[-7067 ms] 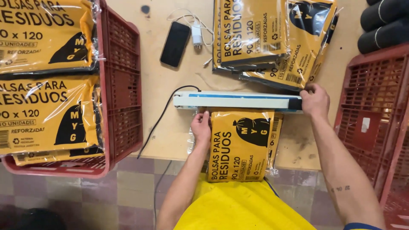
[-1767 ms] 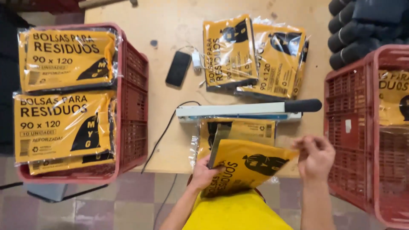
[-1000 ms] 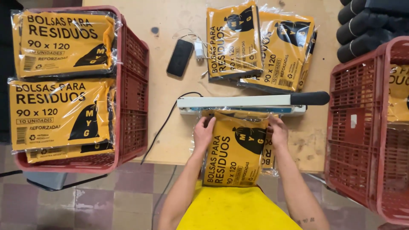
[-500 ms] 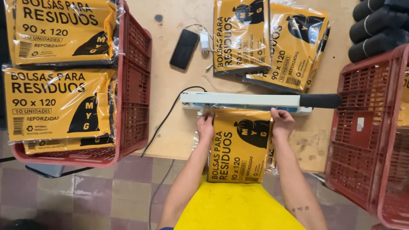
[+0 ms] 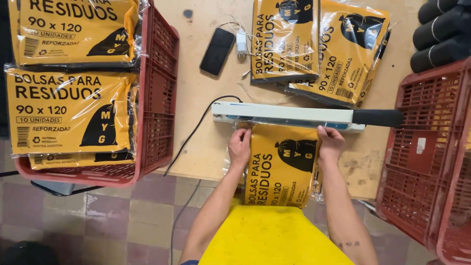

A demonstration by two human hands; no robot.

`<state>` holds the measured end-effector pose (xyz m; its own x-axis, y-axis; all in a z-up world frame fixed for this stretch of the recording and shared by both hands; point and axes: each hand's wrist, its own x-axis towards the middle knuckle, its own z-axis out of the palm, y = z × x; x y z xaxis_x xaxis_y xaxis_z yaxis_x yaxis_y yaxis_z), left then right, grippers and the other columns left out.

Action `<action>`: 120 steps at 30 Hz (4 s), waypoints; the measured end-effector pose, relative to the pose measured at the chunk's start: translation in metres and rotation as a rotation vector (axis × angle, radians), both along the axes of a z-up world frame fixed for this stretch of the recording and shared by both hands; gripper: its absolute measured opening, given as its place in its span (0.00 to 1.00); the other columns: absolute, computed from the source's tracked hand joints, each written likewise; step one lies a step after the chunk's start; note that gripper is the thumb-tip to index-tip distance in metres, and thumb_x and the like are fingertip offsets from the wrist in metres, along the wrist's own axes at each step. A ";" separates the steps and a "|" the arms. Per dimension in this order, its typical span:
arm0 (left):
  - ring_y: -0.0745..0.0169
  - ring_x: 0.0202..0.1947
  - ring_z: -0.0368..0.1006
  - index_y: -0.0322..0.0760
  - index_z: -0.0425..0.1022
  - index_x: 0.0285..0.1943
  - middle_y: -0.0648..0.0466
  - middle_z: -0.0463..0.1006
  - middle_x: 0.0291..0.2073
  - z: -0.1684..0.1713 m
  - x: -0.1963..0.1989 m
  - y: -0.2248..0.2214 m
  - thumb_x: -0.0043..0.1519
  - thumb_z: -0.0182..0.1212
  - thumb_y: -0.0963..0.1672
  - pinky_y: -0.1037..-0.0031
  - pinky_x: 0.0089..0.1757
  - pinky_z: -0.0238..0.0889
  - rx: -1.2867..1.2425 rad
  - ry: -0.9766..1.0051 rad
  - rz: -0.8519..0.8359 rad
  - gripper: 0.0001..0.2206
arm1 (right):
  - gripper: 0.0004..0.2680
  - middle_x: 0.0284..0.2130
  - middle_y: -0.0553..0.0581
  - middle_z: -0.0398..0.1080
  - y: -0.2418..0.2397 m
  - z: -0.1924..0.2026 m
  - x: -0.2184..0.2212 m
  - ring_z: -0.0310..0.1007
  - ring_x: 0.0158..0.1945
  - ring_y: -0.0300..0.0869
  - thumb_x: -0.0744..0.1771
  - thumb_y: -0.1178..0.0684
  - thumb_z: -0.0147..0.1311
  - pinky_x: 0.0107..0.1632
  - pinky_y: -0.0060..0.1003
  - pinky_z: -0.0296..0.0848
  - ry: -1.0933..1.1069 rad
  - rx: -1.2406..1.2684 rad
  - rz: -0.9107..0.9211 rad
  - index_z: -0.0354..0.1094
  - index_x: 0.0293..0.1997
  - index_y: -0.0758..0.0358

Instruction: The person repeatedly places packs of yellow trash bags into a handheld heat sealer, presses the handle to seal the plastic, and then moves the sealed packs into a red crate. The process is repeated for multiple packs throughout the clip.

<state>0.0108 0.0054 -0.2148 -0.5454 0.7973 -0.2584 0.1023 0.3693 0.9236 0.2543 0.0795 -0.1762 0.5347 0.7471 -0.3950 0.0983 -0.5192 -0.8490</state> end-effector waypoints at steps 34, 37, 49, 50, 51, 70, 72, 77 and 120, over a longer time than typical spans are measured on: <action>0.59 0.48 0.77 0.40 0.79 0.50 0.54 0.84 0.46 0.077 0.005 0.042 0.66 0.56 0.48 0.68 0.52 0.70 -0.361 -0.408 0.287 0.12 | 0.06 0.38 0.66 0.66 0.062 0.186 0.028 0.63 0.44 0.55 0.64 0.67 0.56 0.52 0.51 0.59 -0.972 0.933 0.453 0.63 0.41 0.70; 0.60 0.47 0.77 0.37 0.78 0.52 0.51 0.83 0.47 0.068 0.007 0.041 0.67 0.55 0.45 0.70 0.51 0.72 -0.336 -0.472 0.327 0.11 | 0.07 0.43 0.65 0.71 0.109 0.142 0.092 0.65 0.49 0.57 0.67 0.59 0.64 0.52 0.50 0.60 -1.176 0.602 0.622 0.69 0.45 0.68; 0.73 0.21 0.58 0.39 0.75 0.35 0.58 0.73 0.24 0.059 0.010 0.039 0.68 0.58 0.46 0.80 0.26 0.52 -0.417 -0.394 0.334 0.10 | 0.20 0.62 0.70 0.63 0.127 0.087 0.070 0.58 0.66 0.61 0.72 0.38 0.47 0.65 0.61 0.56 -0.685 -0.417 0.736 0.65 0.65 0.64; 0.72 0.22 0.58 0.37 0.76 0.37 0.57 0.74 0.25 0.060 0.009 0.038 0.69 0.57 0.46 0.81 0.27 0.54 -0.424 -0.403 0.326 0.10 | 0.20 0.58 0.70 0.66 0.126 0.075 0.079 0.61 0.62 0.61 0.71 0.39 0.48 0.62 0.58 0.59 -0.693 -0.329 0.748 0.68 0.62 0.66; 0.72 0.22 0.59 0.36 0.76 0.40 0.56 0.74 0.26 0.061 0.009 0.038 0.69 0.56 0.46 0.81 0.27 0.55 -0.432 -0.412 0.318 0.09 | 0.20 0.55 0.70 0.70 0.126 0.063 0.088 0.65 0.59 0.60 0.71 0.39 0.50 0.58 0.56 0.61 -0.700 -0.241 0.760 0.71 0.59 0.68; 0.63 0.31 0.71 0.36 0.75 0.38 0.53 0.77 0.31 0.065 0.003 0.024 0.68 0.56 0.46 0.78 0.34 0.68 -0.470 -0.410 0.261 0.10 | 0.19 0.58 0.72 0.67 0.123 0.065 0.078 0.66 0.59 0.59 0.72 0.42 0.50 0.61 0.56 0.62 -0.621 -0.310 0.707 0.68 0.61 0.72; 0.62 0.31 0.73 0.36 0.75 0.40 0.52 0.79 0.32 0.072 0.002 0.020 0.66 0.58 0.47 0.76 0.33 0.70 -0.476 -0.442 0.267 0.10 | 0.18 0.58 0.70 0.68 0.123 0.064 0.078 0.66 0.59 0.59 0.72 0.42 0.50 0.61 0.56 0.63 -0.634 -0.314 0.706 0.69 0.60 0.70; 0.62 0.33 0.74 0.34 0.75 0.50 0.50 0.79 0.37 0.074 -0.002 0.015 0.64 0.61 0.46 0.79 0.34 0.72 -0.487 -0.451 0.122 0.11 | 0.17 0.58 0.68 0.68 0.125 0.077 0.068 0.67 0.59 0.57 0.73 0.42 0.50 0.60 0.57 0.64 -0.608 -0.363 0.685 0.68 0.59 0.69; 0.48 0.39 0.79 0.36 0.77 0.48 0.46 0.80 0.41 0.234 0.005 -0.071 0.53 0.64 0.37 0.61 0.35 0.79 0.165 -0.766 -0.501 0.14 | 0.26 0.57 0.74 0.70 -0.192 0.077 0.011 0.70 0.60 0.69 0.55 0.70 0.58 0.61 0.69 0.71 1.150 0.019 0.038 0.64 0.61 0.75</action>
<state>0.0154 -0.0657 0.0189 0.1454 0.9524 -0.2681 -0.4453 0.3050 0.8418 0.2654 -0.1122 -0.0992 -0.1578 0.7662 -0.6229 -0.7245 -0.5185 -0.4542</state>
